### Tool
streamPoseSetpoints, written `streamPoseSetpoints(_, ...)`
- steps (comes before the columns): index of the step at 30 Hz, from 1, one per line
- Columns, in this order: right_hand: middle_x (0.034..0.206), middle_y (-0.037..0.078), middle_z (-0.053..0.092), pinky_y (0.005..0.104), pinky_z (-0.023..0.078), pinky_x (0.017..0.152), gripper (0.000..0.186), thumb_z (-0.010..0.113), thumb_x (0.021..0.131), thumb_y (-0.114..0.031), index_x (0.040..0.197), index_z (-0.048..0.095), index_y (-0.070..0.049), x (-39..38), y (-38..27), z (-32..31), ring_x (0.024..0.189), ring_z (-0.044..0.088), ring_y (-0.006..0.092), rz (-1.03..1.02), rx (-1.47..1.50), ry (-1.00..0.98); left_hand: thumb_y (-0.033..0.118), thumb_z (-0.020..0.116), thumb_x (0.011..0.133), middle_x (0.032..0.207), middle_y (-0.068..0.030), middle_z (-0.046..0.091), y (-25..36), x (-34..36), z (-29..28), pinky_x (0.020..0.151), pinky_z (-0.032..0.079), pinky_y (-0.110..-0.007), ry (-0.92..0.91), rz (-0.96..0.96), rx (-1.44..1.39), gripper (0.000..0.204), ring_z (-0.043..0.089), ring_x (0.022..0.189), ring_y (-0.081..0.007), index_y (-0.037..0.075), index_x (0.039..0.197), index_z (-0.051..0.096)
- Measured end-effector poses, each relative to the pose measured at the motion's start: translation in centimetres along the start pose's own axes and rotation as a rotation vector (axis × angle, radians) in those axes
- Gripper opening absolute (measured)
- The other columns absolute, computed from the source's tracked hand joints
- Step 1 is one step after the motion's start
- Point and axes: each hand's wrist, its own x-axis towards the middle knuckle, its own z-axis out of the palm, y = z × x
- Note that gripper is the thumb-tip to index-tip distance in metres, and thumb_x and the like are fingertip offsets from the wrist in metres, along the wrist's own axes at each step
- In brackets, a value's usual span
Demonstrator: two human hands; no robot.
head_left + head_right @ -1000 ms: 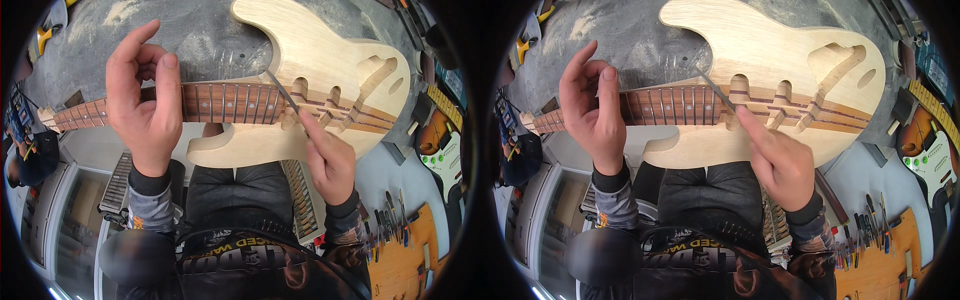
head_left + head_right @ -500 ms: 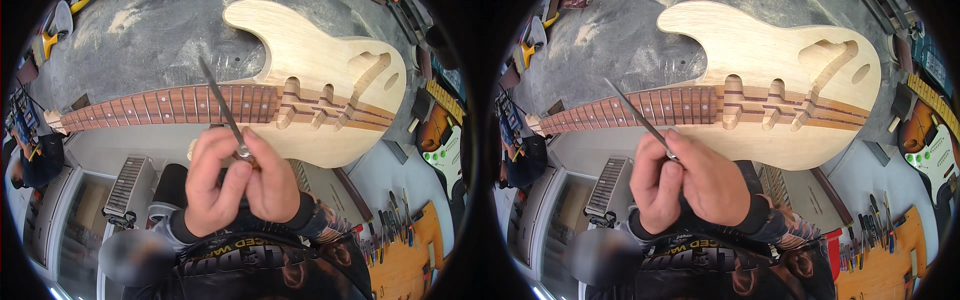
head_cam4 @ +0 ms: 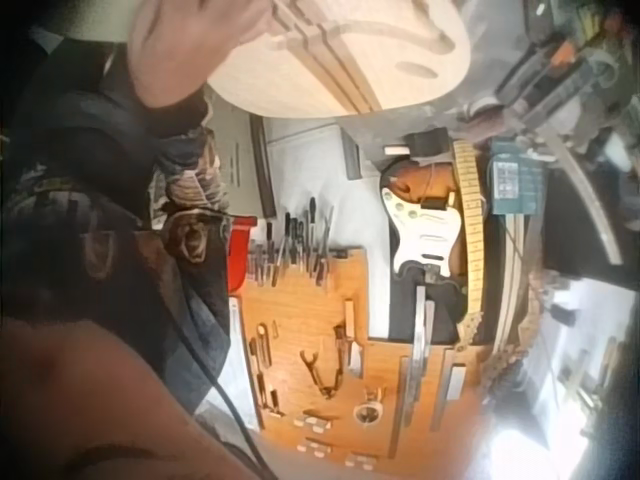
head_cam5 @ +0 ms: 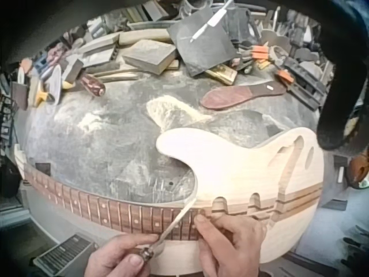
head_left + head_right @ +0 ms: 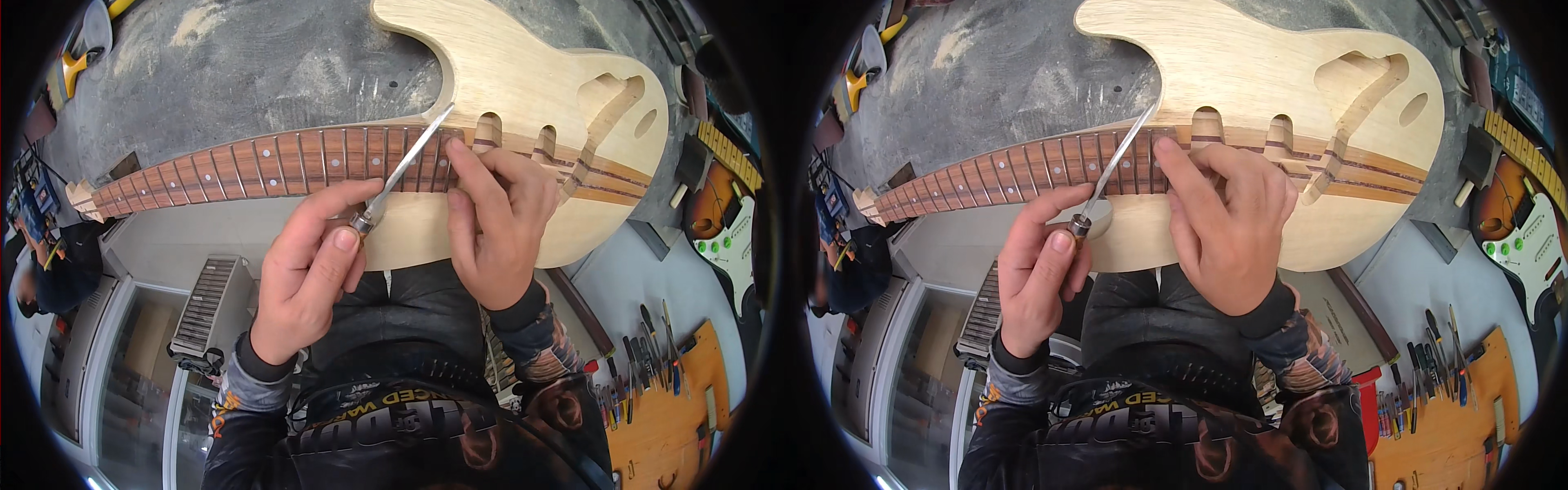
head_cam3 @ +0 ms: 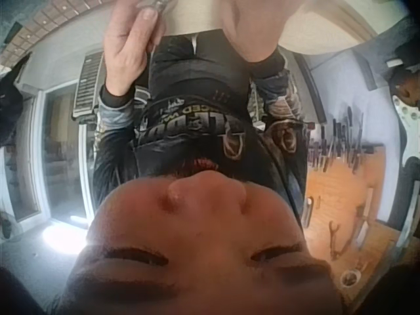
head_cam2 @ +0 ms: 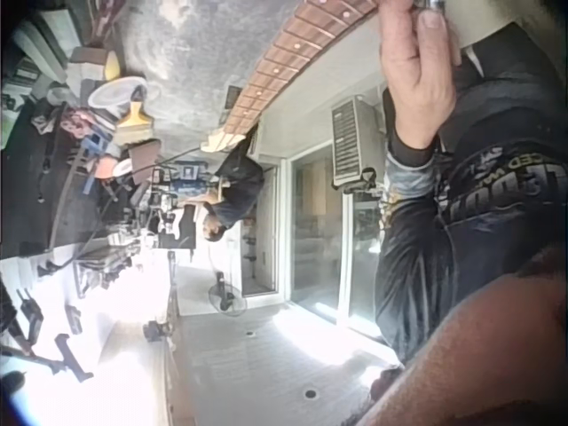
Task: The person uses a file to smooth the edges of the frets on a guitar neck, then turns the guitar body over to continue filing around the pickup cavities.
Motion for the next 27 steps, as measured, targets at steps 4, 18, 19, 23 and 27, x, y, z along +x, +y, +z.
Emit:
streamPoseSetpoints(4, 0.118, 0.003, 0.064, 0.0453, 0.038, 0.101, 0.064, 0.079, 0.082, -0.006, 0.144, 0.069, -0.019, -0.3, 0.2, 0.7, 0.112, 0.058, 0.0271, -0.01, 0.015, 0.051, 0.013, 0.048, 0.115, 0.08, 0.0037, 0.054, 0.7, 0.0, 0.2, 0.058, 0.034, -0.02, 0.004, -0.088, 0.001, 0.039, 0.048, 0.068, -0.0032, -0.001, 0.151, 0.056)
streamPoseSetpoints(18, 0.117, 0.001, 0.064, 0.0433, 0.036, 0.101, 0.064, 0.08, 0.079, -0.005, 0.141, 0.073, -0.02, -0.5, 0.2, 1.2, 0.109, 0.057, 0.0253, 0.019, 0.014, 0.068, -0.005, 0.068, 0.1, 0.075, -0.0029, 0.059, 0.8, 2.1, 0.1, 0.058, 0.045, -0.031, 0.001, 0.49, 0.979, 0.037, 0.052, 0.066, -0.0083, -0.004, 0.137, 0.07)
streamPoseSetpoints(19, 0.117, 0.001, 0.064, 0.0433, 0.036, 0.101, 0.064, 0.08, 0.079, -0.005, 0.141, 0.073, -0.02, -0.5, 0.2, 1.2, 0.109, 0.057, 0.0253, 0.019, 0.014, 0.066, -0.005, 0.068, 0.1, 0.075, -0.0029, 0.059, 0.7, 2.3, 0.1, 0.058, 0.045, -0.031, 0.002, 0.489, 0.978, 0.037, 0.052, 0.066, -0.0083, -0.004, 0.137, 0.07)
streamPoseSetpoints(23, 0.115, 0.002, 0.065, 0.0434, 0.037, 0.099, 0.064, 0.08, 0.079, -0.005, 0.141, 0.073, -0.02, -0.3, 0.3, 1.0, 0.107, 0.058, 0.0253, -0.002, 0.018, 0.081, 0.001, 0.066, 0.104, 0.077, 0.0014, 0.06, -0.4, 1.9, -0.3, 0.06, 0.042, -0.027, 0.042, 0.422, 0.691, 0.035, 0.05, 0.067, -0.0064, -0.003, 0.139, 0.07)
streamPoseSetpoints(27, 0.114, 0.003, 0.065, 0.0428, 0.038, 0.096, 0.066, 0.08, 0.078, -0.004, 0.142, 0.072, -0.019, -0.2, 0.3, 1.0, 0.105, 0.059, 0.0252, -0.011, 0.019, 0.085, 0.005, 0.065, 0.107, 0.08, 0.005, 0.06, -0.4, 0.3, -0.1, 0.061, 0.039, -0.023, 0.093, 0.093, 0.195, 0.034, 0.049, 0.069, -0.0046, -0.002, 0.14, 0.069)
